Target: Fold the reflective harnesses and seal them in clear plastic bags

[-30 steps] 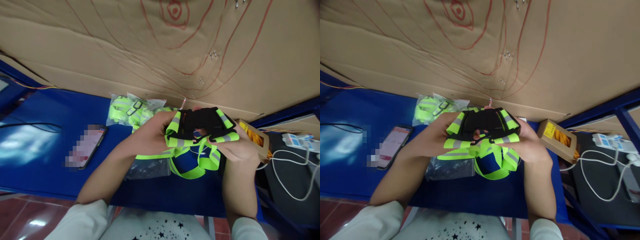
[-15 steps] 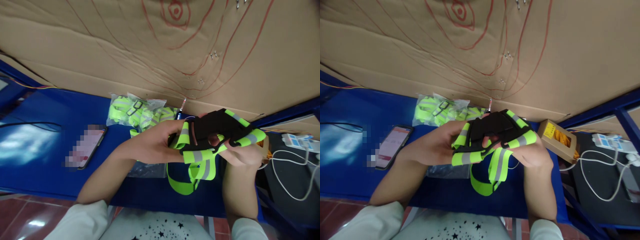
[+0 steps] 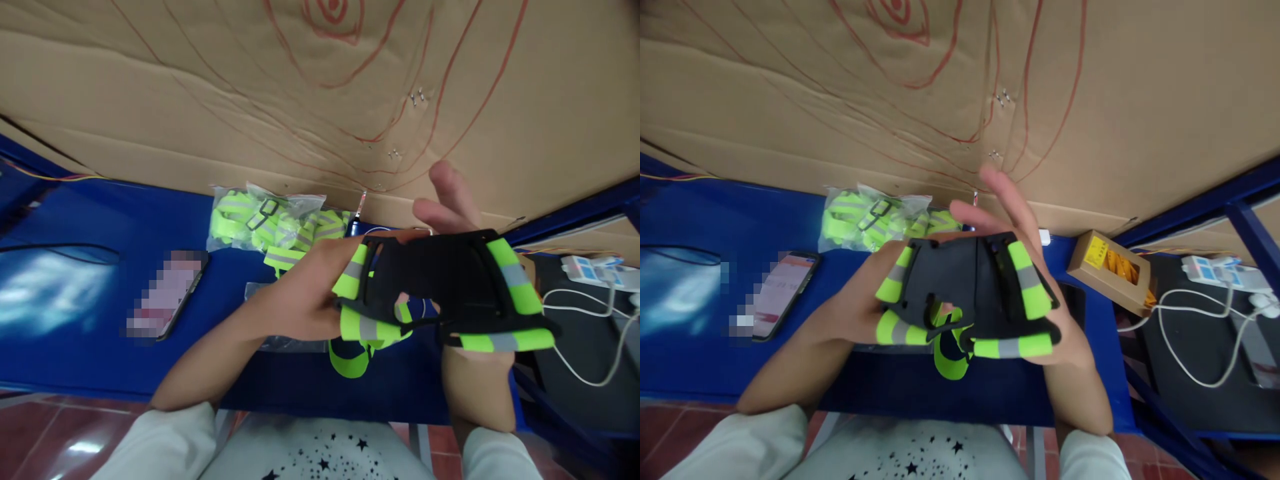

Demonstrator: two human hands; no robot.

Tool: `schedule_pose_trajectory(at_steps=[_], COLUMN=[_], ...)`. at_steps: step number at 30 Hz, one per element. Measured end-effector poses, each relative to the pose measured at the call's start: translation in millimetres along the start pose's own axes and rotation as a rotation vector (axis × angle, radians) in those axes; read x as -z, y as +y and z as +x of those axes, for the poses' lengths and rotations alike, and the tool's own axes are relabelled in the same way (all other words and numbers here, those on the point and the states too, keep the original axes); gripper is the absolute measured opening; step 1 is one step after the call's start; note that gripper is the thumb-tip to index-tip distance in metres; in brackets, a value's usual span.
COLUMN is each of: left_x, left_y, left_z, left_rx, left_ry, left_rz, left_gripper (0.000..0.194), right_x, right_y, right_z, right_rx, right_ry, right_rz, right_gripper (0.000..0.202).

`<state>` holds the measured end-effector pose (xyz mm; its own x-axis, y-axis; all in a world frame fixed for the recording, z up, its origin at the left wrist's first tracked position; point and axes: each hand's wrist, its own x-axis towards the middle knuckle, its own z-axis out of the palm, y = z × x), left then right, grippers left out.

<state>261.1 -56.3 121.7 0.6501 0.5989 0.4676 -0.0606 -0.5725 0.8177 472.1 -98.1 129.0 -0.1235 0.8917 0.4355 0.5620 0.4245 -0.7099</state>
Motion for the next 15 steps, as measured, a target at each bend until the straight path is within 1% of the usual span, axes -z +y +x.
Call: schedule_pose_trajectory(at_steps=[2,3,5,8,10,12,13,15], left_x=[-1.4,-3.7,-10.0,-17.7,-20.1,-21.7,-22.5,-23.7], left_y=[0.2,-0.5,-4.0,-13.9,-21.9,-29.2,-32.2,-36.2], left_z=[-1.3,-1.0,1.3,5.9,7.4,7.5,7.2,7.1], left_rx=[-0.017,-0.017,0.013,0.093,0.151,0.198,0.201,0.179], left_ry=[0.001,0.021,0.077,0.165,0.163,0.149,0.158,0.230], left_rz=[-0.060,-0.080,-0.088,-0.066,-0.079,-0.097,-0.109,-0.142], left_gripper=[0.036,0.035,0.032,0.025,0.025,0.027,0.028,0.030], right_x=[2.0,1.8,-0.5,-7.2,-13.1,-20.1,-23.7,-29.9], right_y=[0.4,2.3,8.5,19.9,24.9,26.2,25.8,25.0], right_z=[1.2,1.6,2.6,4.8,6.8,8.7,9.7,11.6], right_rx=[-0.017,-0.012,0.022,0.066,0.041,-0.003,-0.015,-0.015], right_ry=[-0.084,-0.111,-0.133,-0.127,-0.167,-0.208,-0.204,-0.159], right_rz=[0.074,0.114,0.149,0.199,0.317,0.499,0.575,0.639], right_gripper=[0.056,0.055,0.055,0.055,0.056,0.061,0.064,0.067])
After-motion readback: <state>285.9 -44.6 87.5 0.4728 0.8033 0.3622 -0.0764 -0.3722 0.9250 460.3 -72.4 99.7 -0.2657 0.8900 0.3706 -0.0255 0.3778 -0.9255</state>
